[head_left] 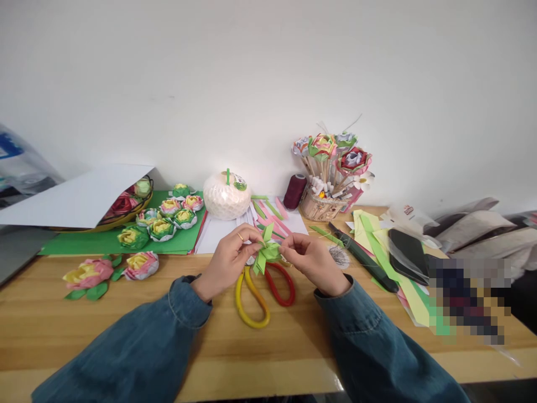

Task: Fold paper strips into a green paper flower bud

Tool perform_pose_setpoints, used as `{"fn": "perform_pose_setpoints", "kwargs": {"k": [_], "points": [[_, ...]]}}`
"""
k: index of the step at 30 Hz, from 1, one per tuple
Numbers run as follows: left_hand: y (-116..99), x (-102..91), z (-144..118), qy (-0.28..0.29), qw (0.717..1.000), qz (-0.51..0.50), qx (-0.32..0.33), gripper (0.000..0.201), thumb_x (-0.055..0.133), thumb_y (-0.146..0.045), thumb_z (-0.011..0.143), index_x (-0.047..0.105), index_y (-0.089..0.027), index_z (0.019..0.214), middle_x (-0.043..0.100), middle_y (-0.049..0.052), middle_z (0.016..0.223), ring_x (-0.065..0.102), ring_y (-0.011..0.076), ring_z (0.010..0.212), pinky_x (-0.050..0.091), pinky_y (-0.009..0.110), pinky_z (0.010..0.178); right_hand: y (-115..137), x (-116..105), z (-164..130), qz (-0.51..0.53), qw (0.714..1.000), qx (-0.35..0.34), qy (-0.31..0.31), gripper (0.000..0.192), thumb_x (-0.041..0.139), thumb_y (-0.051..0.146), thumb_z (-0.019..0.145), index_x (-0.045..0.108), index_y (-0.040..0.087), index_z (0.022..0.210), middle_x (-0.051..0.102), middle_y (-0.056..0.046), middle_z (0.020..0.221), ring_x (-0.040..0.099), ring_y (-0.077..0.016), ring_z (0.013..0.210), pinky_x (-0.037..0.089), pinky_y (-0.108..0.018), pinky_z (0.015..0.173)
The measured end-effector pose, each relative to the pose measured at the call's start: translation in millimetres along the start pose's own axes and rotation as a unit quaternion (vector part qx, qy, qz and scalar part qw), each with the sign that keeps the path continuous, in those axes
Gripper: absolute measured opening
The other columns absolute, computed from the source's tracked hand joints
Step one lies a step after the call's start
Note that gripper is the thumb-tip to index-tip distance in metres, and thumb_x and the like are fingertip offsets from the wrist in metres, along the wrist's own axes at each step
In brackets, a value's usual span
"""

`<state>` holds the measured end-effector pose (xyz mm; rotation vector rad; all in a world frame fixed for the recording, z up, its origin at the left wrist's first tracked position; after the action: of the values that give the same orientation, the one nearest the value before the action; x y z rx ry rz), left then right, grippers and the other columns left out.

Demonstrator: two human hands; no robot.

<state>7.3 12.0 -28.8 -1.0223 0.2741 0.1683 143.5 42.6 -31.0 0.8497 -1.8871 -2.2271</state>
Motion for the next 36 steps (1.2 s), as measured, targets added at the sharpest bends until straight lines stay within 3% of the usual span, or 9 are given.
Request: {"fn": "perform_pose_setpoints", "kwargs": {"k": [4,8,11,14,18,22,27,31,36], "points": [[2,-5.9,2,-0.014,1.0,-0.016,-0.012,0.008,0.046,-0.015,0.081,0.053,-0.016,0.078,0.051,0.001,0.079,0.048,0.0104,0.069,0.04,0.022,0.062,-1,-3,0,-0.009,1.0,0.002,-0.008,0.017,0.053,0.028,0.07,0.051,0.014,0.061,0.048,0.003,0.058,0.041,-0.0074,0.053,0.033,-0.021,0.052],[4,-24.1,6,-0.101,0.993,-0.062,-0.021,0.006,0.047,-0.019,0.082,0.053,-0.017,0.081,0.052,0.001,0.079,0.048,0.0118,0.078,0.039,0.023,0.07,-3,-13,1,-0.009,0.999,0.009,-0.042,0.017,0.057,0.026,0.069,0.05,0.015,0.058,0.044,0.005,0.052,0.037,-0.0061,0.049,0.029,-0.02,0.047],[6,-17.6,8,-0.047,0.99,-0.125,-0.041,0.006,0.048,-0.021,0.081,0.053,-0.017,0.081,0.054,0.003,0.084,0.049,0.0131,0.083,0.039,0.023,0.074,-4,-20,1,0.022,0.996,0.011,-0.084,0.022,0.055,0.031,0.073,0.052,0.015,0.059,0.039,0.006,0.048,0.033,-0.0053,0.045,0.027,-0.019,0.044],[11,-5.3,6,0.011,0.977,-0.194,-0.083,0.007,0.049,-0.023,0.081,0.052,-0.017,0.079,0.051,0.002,0.085,0.048,0.0123,0.079,0.04,0.021,0.068,-3,-20,1,0.054,0.993,-0.011,-0.108,0.025,0.051,0.038,0.077,0.058,0.015,0.07,0.046,0.004,0.056,0.038,-0.0066,0.049,0.03,-0.019,0.044],[16,3.4,3,0.054,0.958,-0.26,-0.112,0.005,0.051,-0.024,0.08,0.05,-0.019,0.079,0.045,0.001,0.087,0.046,0.0106,0.078,0.04,0.019,0.065,-2,-11,2,0.067,0.995,-0.029,-0.064,0.03,0.053,0.039,0.077,0.062,0.016,0.093,0.057,-0.002,0.076,0.05,-0.0108,0.063,0.04,-0.022,0.053],[14,6.2,3,0.103,0.954,-0.258,-0.118,0.008,0.049,-0.025,0.081,0.051,-0.018,0.078,0.046,0.001,0.083,0.045,0.0107,0.077,0.039,0.021,0.068,-1,-15,1,0.056,0.993,-0.045,-0.095,0.028,0.054,0.039,0.076,0.064,0.018,0.092,0.062,-0.005,0.095,0.054,-0.0174,0.088,0.044,-0.027,0.07],[11,7.9,4,0.134,0.954,-0.24,-0.118,0.007,0.052,-0.023,0.079,0.055,-0.017,0.077,0.052,0.002,0.083,0.05,0.0126,0.081,0.039,0.024,0.073,2,-2,0,0.089,0.996,-0.033,-0.006,0.026,0.057,0.038,0.075,0.066,0.016,0.087,0.065,-0.003,0.077,0.058,-0.0146,0.07,0.046,-0.027,0.065],[15,4.7,3,0.105,0.951,-0.243,-0.163,0.008,0.056,-0.015,0.073,0.06,-0.016,0.079,0.059,0.004,0.093,0.054,0.0152,0.089,0.041,0.025,0.078,11,-4,-5,-0.017,0.992,-0.112,-0.055,0.02,0.059,0.032,0.076,0.067,0.015,0.085,0.065,-0.003,0.072,0.055,-0.0129,0.063,0.044,-0.025,0.057],[16,0.8,0,0.045,0.953,-0.217,-0.209,0.023,0.052,-0.022,0.076,0.062,-0.017,0.096,0.065,0.007,0.099,0.057,0.0194,0.093,0.045,0.028,0.075,24,-1,-18,-0.21,0.929,-0.271,-0.138,0.023,0.06,0.024,0.077,0.062,0.018,0.099,0.067,-0.005,0.079,0.059,-0.0142,0.068,0.047,-0.027,0.064]]}}
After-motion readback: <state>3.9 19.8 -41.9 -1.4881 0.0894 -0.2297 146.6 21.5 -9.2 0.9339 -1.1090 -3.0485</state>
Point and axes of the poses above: each hand's wrist, its own z-axis towards the middle knuckle, its own x-axis out of the palm, y = z × x, the point moved 6 cm from there along z, towards the middle knuckle
